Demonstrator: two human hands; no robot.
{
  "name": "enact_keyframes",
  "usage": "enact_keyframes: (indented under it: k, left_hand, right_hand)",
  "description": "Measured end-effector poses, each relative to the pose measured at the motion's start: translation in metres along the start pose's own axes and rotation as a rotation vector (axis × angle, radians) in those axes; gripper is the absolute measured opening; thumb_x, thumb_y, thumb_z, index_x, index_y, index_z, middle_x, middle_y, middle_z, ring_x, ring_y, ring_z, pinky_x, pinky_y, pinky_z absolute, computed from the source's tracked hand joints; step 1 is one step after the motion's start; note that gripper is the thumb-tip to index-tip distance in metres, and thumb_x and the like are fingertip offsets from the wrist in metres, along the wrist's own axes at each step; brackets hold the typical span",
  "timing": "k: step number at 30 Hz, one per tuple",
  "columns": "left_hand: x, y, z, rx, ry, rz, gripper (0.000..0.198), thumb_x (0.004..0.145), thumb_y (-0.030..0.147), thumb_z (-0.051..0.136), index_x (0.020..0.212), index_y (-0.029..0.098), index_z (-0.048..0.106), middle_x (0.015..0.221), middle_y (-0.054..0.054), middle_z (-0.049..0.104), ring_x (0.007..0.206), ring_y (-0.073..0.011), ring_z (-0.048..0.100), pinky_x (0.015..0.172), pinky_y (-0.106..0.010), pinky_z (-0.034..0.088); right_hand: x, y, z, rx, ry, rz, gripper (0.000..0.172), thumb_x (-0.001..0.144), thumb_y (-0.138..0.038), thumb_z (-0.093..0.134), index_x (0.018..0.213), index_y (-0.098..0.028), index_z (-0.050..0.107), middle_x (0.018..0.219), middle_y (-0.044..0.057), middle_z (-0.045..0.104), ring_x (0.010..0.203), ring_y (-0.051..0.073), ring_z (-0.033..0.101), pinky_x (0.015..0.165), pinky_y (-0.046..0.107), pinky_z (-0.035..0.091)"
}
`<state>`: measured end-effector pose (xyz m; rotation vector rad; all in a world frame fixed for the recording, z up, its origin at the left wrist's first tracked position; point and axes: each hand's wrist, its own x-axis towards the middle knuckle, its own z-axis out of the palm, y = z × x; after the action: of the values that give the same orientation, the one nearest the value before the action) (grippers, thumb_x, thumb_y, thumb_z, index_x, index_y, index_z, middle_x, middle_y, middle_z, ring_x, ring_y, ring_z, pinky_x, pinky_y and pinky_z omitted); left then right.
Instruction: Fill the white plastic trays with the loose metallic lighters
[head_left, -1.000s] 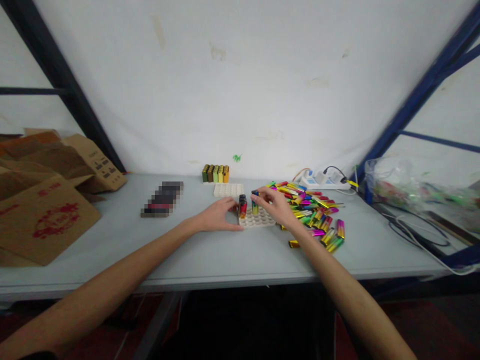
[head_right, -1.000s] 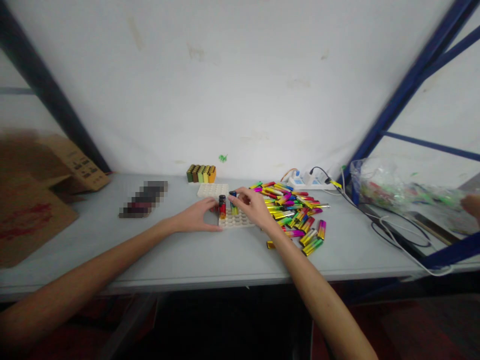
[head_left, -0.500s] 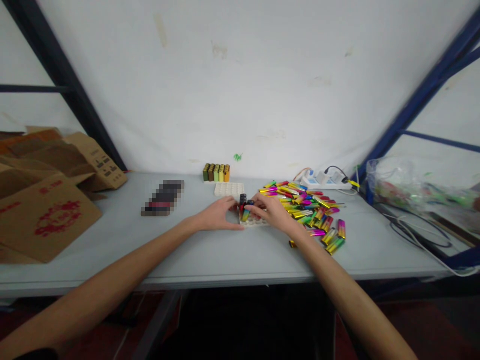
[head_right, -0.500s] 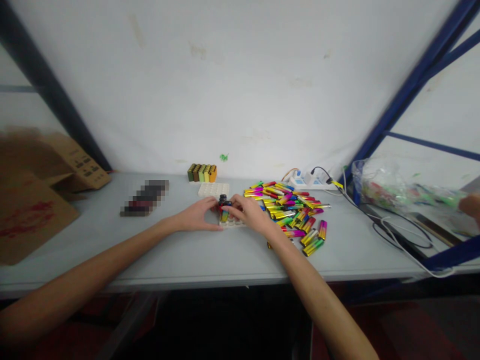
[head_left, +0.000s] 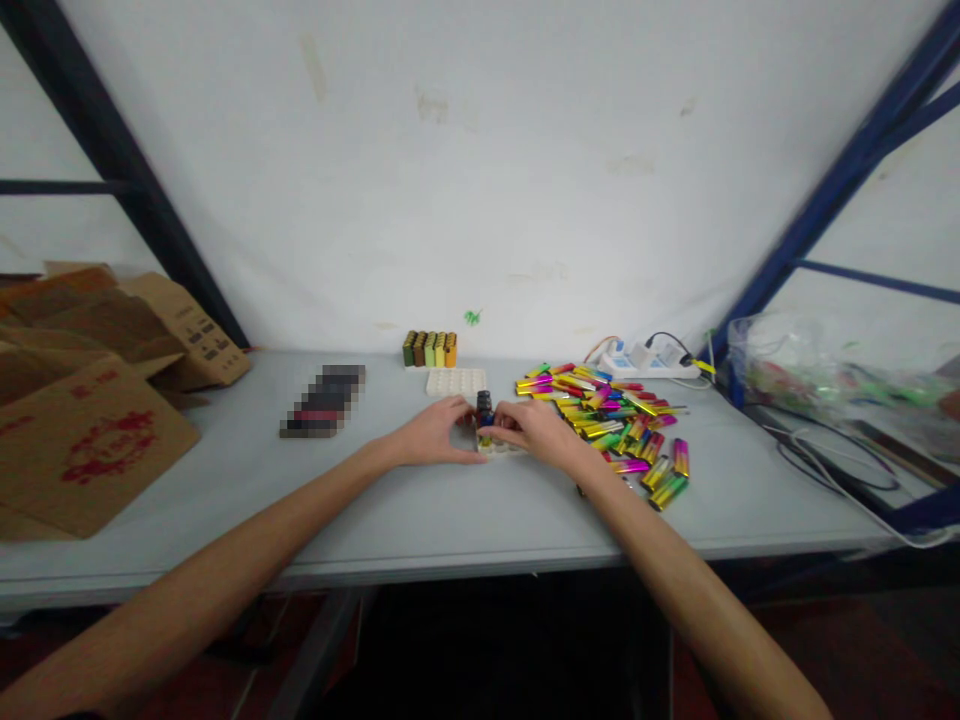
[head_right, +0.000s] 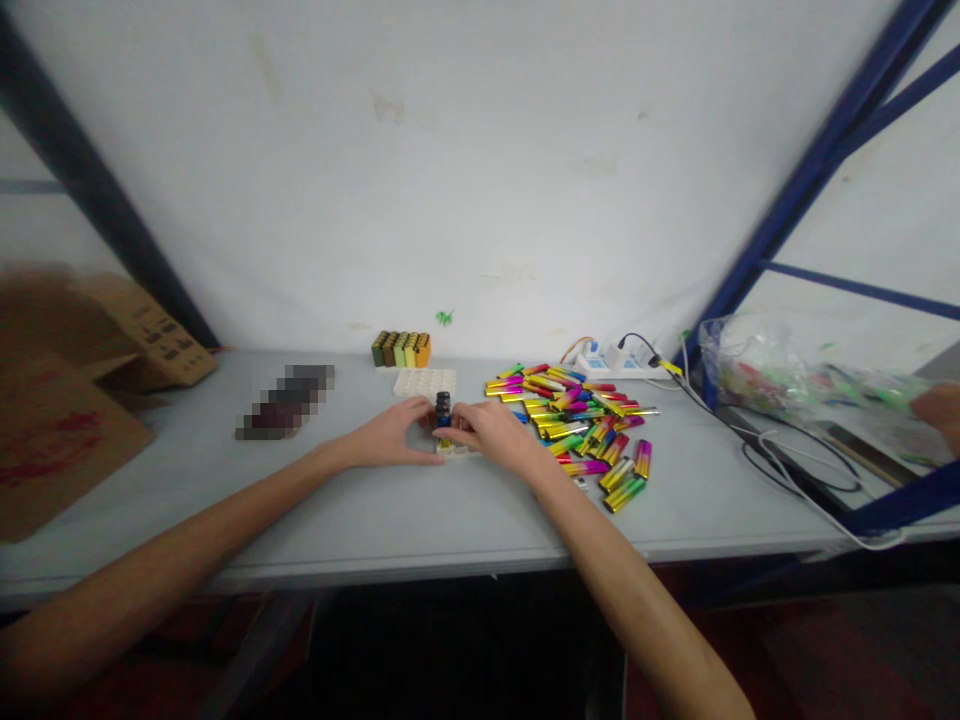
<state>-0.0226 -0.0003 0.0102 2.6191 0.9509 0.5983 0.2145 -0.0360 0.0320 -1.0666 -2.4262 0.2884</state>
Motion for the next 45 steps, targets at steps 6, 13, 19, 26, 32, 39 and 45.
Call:
enact_keyframes:
  k: [6,13,19,26,32,39,45]
  left_hand:
    - [0.0,-0.002,0.001,-0.014,-0.008,-0.018,0.069,0.071,0.07,0.08,0.11,0.016,0.065,0.108,-0.01,0.065,0.101,-0.0308,0.064,0.092,-0.042,0.052]
    - [0.0,-0.002,0.0,-0.009,-0.029,-0.041,0.071,0.07,0.072,0.08,0.11,0.015,0.065,0.109,-0.011,0.064,0.102,-0.0313,0.063,0.093,-0.043,0.052]
    - [0.0,-0.001,0.0,0.002,-0.031,-0.034,0.069,0.071,0.071,0.08,0.11,0.015,0.065,0.109,-0.011,0.065,0.102,-0.0312,0.063,0.092,-0.042,0.052]
    - [0.0,-0.001,0.001,0.004,-0.017,-0.037,0.069,0.071,0.071,0.08,0.108,0.015,0.065,0.108,-0.011,0.065,0.102,-0.0311,0.064,0.091,-0.042,0.052]
    - [0.0,0.0,0.0,0.001,-0.024,-0.017,0.066,0.072,0.069,0.08,0.109,0.016,0.066,0.108,-0.01,0.066,0.102,-0.0308,0.064,0.092,-0.041,0.052]
    - [0.0,-0.001,-0.001,0.004,-0.02,-0.025,0.068,0.071,0.072,0.079,0.108,0.016,0.067,0.106,-0.01,0.065,0.1,-0.0306,0.064,0.091,-0.041,0.052]
    - [-0.001,-0.003,0.0,-0.006,-0.019,-0.019,0.069,0.071,0.071,0.079,0.112,0.016,0.066,0.11,-0.01,0.066,0.104,-0.0311,0.064,0.095,-0.042,0.052]
  right_hand:
    - [-0.008,0.037,-0.024,-0.223,0.211,0.147,0.036,0.109,-0.041,0.047,0.091,-0.017,0.068,0.078,0.006,0.07,0.069,0.018,0.06,0.067,0.028,0.038]
    - [-0.02,0.102,-0.043,-0.437,0.179,0.359,0.021,0.102,-0.022,0.058,0.108,-0.012,0.075,0.109,0.017,0.073,0.103,0.027,0.066,0.094,0.035,0.048]
    - [0.001,0.096,-0.022,-0.442,0.011,0.221,0.031,0.105,-0.028,0.053,0.123,-0.013,0.073,0.124,0.017,0.071,0.119,0.028,0.063,0.106,0.039,0.045]
    - [0.008,0.087,-0.012,-0.51,-0.039,0.276,0.031,0.103,-0.026,0.053,0.126,-0.012,0.07,0.125,0.02,0.069,0.117,0.03,0.063,0.103,0.041,0.047]
    - [0.008,0.082,-0.021,-0.375,0.091,0.218,0.03,0.105,-0.029,0.054,0.124,-0.014,0.072,0.116,0.018,0.074,0.107,0.028,0.069,0.095,0.037,0.05]
    - [0.002,0.06,-0.033,0.132,0.464,0.205,0.039,0.101,-0.048,0.058,0.123,-0.019,0.071,0.096,0.008,0.078,0.077,0.021,0.068,0.071,0.03,0.05]
    - [0.001,0.041,-0.031,0.725,0.462,0.271,0.044,0.082,-0.06,0.078,0.092,-0.019,0.07,0.067,-0.003,0.058,0.054,0.011,0.044,0.05,0.024,0.037]
